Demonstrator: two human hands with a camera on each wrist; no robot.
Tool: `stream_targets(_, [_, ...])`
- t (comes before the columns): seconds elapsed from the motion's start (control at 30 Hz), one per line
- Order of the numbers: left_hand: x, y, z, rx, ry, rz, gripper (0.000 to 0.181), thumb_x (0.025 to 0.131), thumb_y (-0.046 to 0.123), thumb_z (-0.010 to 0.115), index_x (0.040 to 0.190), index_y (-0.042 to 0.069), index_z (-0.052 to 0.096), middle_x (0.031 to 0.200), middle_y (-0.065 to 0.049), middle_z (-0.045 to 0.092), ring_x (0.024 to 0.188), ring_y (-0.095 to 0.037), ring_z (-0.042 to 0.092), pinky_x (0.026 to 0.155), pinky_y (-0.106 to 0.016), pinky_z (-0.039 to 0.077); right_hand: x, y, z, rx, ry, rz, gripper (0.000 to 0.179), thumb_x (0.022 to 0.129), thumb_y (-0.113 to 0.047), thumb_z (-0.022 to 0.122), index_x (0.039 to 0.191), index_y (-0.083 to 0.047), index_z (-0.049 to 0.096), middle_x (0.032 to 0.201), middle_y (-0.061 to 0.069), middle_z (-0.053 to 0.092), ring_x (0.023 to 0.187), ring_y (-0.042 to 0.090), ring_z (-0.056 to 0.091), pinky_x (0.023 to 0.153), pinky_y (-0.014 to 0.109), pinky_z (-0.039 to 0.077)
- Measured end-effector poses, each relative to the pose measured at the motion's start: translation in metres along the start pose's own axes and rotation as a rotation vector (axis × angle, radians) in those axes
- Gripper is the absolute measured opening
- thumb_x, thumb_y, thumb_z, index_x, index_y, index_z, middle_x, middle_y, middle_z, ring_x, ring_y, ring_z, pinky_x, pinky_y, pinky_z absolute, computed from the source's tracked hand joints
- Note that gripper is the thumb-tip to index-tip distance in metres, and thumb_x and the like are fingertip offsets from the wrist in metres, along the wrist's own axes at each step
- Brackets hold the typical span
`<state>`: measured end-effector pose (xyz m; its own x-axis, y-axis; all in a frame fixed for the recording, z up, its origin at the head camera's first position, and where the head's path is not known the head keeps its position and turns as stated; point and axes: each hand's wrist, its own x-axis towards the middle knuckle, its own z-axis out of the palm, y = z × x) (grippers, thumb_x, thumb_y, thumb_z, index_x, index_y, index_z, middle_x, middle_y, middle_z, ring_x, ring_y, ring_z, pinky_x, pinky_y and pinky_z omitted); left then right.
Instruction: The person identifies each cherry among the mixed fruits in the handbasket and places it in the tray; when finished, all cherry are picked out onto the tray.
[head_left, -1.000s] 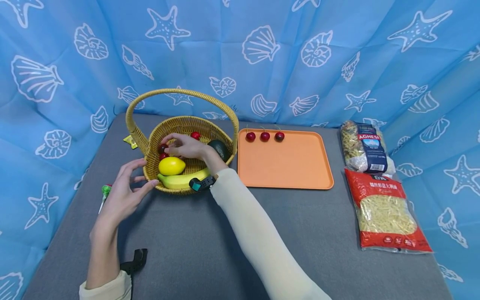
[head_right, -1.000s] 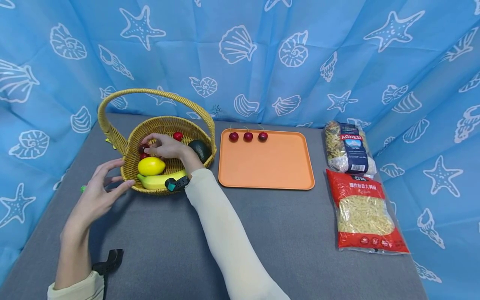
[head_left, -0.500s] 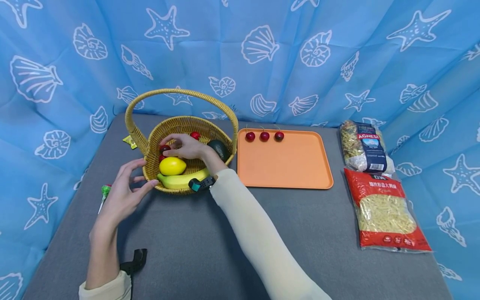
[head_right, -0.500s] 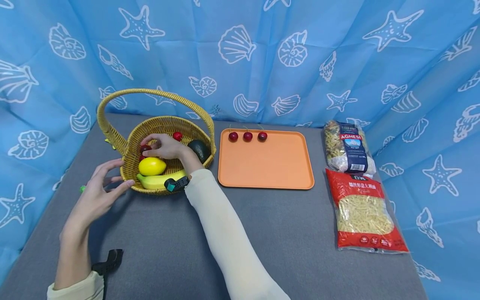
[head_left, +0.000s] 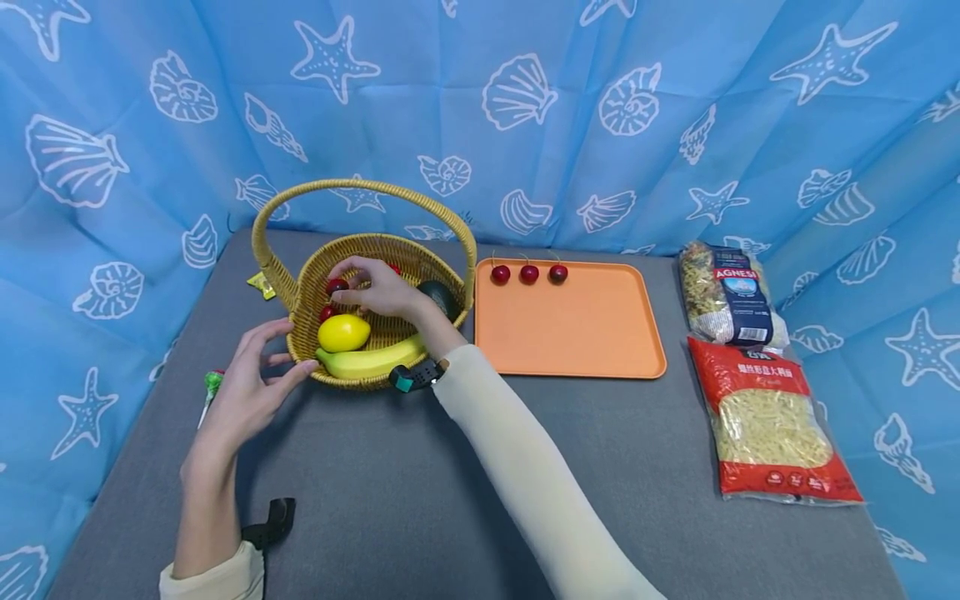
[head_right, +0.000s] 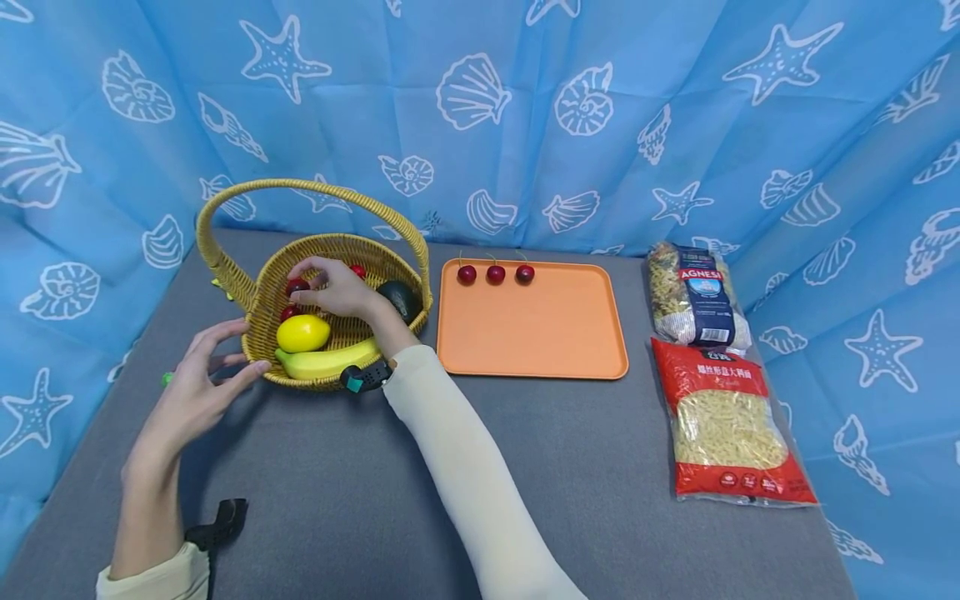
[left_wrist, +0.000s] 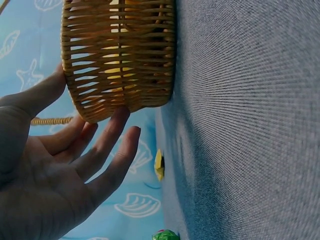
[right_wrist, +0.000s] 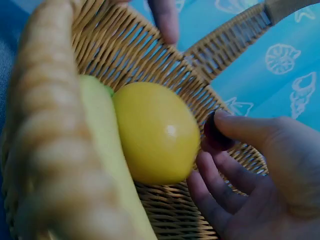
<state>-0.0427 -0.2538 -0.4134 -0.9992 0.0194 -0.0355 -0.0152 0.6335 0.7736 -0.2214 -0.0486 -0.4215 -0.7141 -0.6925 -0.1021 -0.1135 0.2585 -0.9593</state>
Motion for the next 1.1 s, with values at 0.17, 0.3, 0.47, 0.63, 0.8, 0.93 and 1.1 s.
stream_targets(0.17, [0.0,0.0,0.0,-0.01,-0.011,-0.02,0.074,0.107,0.035,0.07,0.165,0.004,0.035,0.169,-0.029,0.031,0.135,-0.057,0.058,0.09,-0.043,0.069,-0.014,-0.009,-0.011,-0.003,0.013,-0.046,0.031,0.11,-0.017,0.066,0.139,-0.009,0.062,0.136,0.013,0.064,0.114,0.021,0.063,0.094,0.05,0.066])
stream_targets(0.3, [0.0,0.001,-0.001,-0.019,-0.021,-0.035,0.076,0.107,0.036,0.07,0.166,0.005,0.034,0.17,-0.028,0.029,0.135,-0.056,0.057,0.09,-0.04,0.069,-0.028,-0.018,-0.022,-0.024,0.024,-0.104,0.03,0.109,-0.016,0.067,0.138,-0.009,0.062,0.134,0.014,0.066,0.118,0.032,0.067,0.094,0.054,0.066])
stream_targets(0.47, [0.0,0.002,-0.001,-0.021,-0.025,-0.043,0.077,0.107,0.037,0.07,0.166,0.005,0.034,0.17,-0.028,0.029,0.136,-0.055,0.057,0.089,-0.037,0.069,-0.054,-0.03,-0.034,-0.097,0.024,-0.216,0.028,0.109,-0.017,0.067,0.136,-0.009,0.063,0.135,0.011,0.067,0.121,0.029,0.07,0.092,0.038,0.066])
stream_targets(0.63, [0.0,0.001,-0.001,-0.019,-0.023,-0.041,0.077,0.106,0.037,0.071,0.166,0.005,0.034,0.17,-0.028,0.03,0.136,-0.055,0.058,0.083,-0.023,0.068,-0.087,-0.044,-0.047,-0.175,0.012,-0.315,0.031,0.108,-0.017,0.067,0.138,-0.009,0.063,0.138,0.009,0.068,0.124,0.019,0.069,0.102,0.029,0.061])
stream_targets(0.8, [0.0,0.002,0.0,-0.022,-0.016,-0.029,0.075,0.106,0.034,0.072,0.165,0.004,0.035,0.169,-0.028,0.031,0.135,-0.054,0.059,0.08,-0.01,0.061,-0.127,-0.054,-0.06,-0.137,-0.022,-0.376,0.036,0.104,-0.01,0.068,0.139,-0.005,0.064,0.133,0.011,0.071,0.115,0.022,0.071,0.097,0.035,0.062])
stream_targets(0.93, [0.0,0.002,0.0,-0.025,-0.017,-0.026,0.075,0.106,0.034,0.072,0.165,0.003,0.035,0.169,-0.028,0.03,0.135,-0.054,0.059,0.08,-0.008,0.06,-0.16,-0.054,-0.075,-0.129,0.005,-0.408,0.038,0.102,-0.008,0.071,0.139,-0.005,0.067,0.126,0.011,0.074,0.107,0.023,0.069,0.092,0.038,0.062])
stream_targets(1.1, [0.0,0.002,0.0,-0.024,-0.019,-0.03,0.077,0.106,0.034,0.073,0.165,0.004,0.035,0.169,-0.028,0.03,0.135,-0.054,0.059,0.08,-0.008,0.06,-0.192,-0.037,-0.1,-0.104,0.134,-0.417,0.038,0.1,-0.009,0.075,0.137,-0.002,0.069,0.127,0.011,0.074,0.11,0.023,0.07,0.095,0.037,0.066])
